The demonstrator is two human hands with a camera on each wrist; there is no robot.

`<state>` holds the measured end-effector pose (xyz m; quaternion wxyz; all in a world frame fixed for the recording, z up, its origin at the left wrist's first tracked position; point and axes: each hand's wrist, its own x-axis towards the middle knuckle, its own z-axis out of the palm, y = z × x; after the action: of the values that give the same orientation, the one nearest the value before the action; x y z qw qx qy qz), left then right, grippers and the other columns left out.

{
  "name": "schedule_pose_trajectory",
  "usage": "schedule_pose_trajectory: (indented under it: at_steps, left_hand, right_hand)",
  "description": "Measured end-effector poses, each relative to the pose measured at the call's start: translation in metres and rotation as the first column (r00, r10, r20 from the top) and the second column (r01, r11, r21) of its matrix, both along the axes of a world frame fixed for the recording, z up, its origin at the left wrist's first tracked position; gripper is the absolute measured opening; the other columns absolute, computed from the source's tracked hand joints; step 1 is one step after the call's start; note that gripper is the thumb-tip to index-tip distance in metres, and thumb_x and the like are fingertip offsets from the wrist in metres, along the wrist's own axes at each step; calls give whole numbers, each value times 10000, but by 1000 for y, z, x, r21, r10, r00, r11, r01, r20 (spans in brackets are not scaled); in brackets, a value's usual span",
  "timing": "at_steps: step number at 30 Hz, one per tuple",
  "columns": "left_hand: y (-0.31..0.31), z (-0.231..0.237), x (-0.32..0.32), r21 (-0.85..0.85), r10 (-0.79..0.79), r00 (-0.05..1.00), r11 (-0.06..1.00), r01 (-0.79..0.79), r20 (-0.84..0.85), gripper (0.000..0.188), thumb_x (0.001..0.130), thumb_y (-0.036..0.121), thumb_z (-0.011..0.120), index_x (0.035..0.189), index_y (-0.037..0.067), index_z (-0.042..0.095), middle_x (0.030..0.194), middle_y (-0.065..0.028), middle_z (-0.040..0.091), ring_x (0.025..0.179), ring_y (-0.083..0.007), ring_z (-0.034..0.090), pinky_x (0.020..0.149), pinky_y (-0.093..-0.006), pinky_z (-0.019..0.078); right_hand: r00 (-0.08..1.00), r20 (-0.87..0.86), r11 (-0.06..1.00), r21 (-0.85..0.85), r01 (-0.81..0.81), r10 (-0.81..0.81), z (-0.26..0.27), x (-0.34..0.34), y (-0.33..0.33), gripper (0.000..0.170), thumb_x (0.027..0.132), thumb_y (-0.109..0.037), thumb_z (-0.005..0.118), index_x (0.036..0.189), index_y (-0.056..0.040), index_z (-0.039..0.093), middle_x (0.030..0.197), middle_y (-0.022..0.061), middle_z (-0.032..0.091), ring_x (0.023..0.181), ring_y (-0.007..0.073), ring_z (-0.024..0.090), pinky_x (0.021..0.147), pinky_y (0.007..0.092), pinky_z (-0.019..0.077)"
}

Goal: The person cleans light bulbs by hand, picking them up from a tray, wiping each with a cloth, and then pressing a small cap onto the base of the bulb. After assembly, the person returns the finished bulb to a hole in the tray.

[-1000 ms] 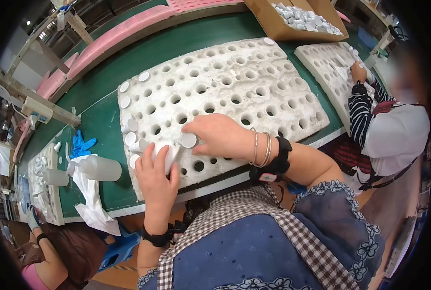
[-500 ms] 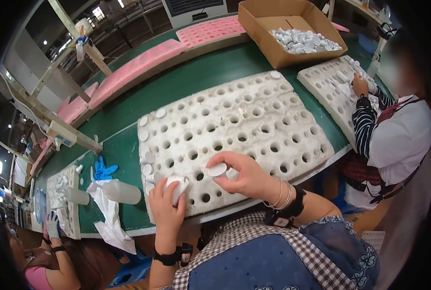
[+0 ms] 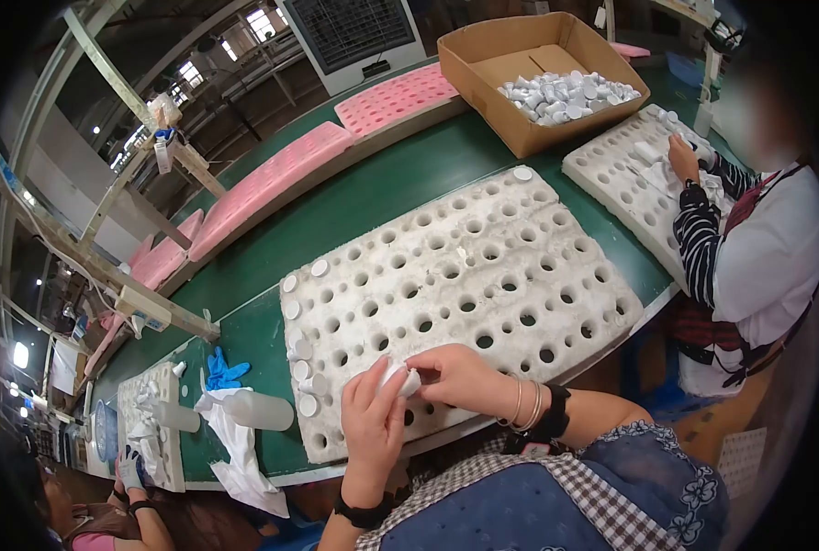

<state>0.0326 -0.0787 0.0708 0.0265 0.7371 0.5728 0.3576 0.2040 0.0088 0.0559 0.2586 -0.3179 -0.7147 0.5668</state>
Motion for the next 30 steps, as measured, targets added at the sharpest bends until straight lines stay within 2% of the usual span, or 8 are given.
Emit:
schedule_pose_trajectory:
  at_steps: [4,6,12,18,21,23,28,30]
  left_hand:
    - [9,-12,-11,-94,89,991,992,-79,99,319,845,95,633,1160,108,679,1264,-154,586,1092,-340,537,945,-437,421]
    - [4,-10,-10,39,200,967,977,-208,156,319,833,97,647,1149,118,686,1249,-126,599,1086,-330,539,942,-425,424]
    - [-1,1,4,32,-12,998,999,10,54,265,853,86,617,1104,49,692,1221,-152,614,1096,-345,539,945,-422,423]
    - [3,-1,-9,54,134,986,989,-140,103,288,818,53,644,1102,60,693,1226,-145,609,1086,-347,537,940,-426,428]
    - [0,-1,-2,60,26,996,998,-31,83,287,827,55,641,1109,61,691,1217,-146,611,1089,-343,536,943,-423,427]
    - [2,-7,-4,28,-43,996,999,41,79,291,826,58,643,1114,60,689,1214,-148,611,1091,-343,536,943,-423,427]
    - [2,-13,-8,18,179,972,983,-183,150,331,794,89,687,1124,106,696,1259,-123,596,1094,-343,534,937,-423,441]
    - [1,-9,-7,66,67,995,995,-72,74,333,796,85,685,1128,99,693,1259,-124,595,1092,-342,534,934,-423,442]
  right_hand:
    - [997,-80,989,149,1,11,-9,-2,-3,393,771,-68,702,1151,11,640,810,106,672,708,105,604,654,268,498]
    - [987,-159,985,-173,3,-31,2,-4,-5,385,777,-61,701,1152,4,645,814,88,677,714,109,608,654,263,499]
    - [1000,-30,998,69,3,-1,-2,-1,0,358,802,-24,682,1158,-9,653,841,56,683,754,89,608,668,254,505]
    - [984,-171,971,-240,0,-42,-1,-6,-3,368,788,-7,667,1156,8,645,841,73,672,720,108,594,663,262,504]
    - [997,-56,997,-54,51,-54,3,-2,-2,368,799,-7,663,1166,7,640,837,59,669,716,93,583,664,253,498]
    - [997,-72,997,-78,7,-13,5,-2,0,369,805,-8,663,1173,7,637,840,53,669,720,84,582,663,248,495]
    - [990,-138,977,-213,-17,-13,2,-4,0,368,815,-4,654,1182,6,634,850,41,671,723,73,583,655,237,489]
    - [992,-124,978,-207,4,-30,3,-5,-1,365,817,-6,660,1181,4,635,854,42,671,730,76,586,661,239,494]
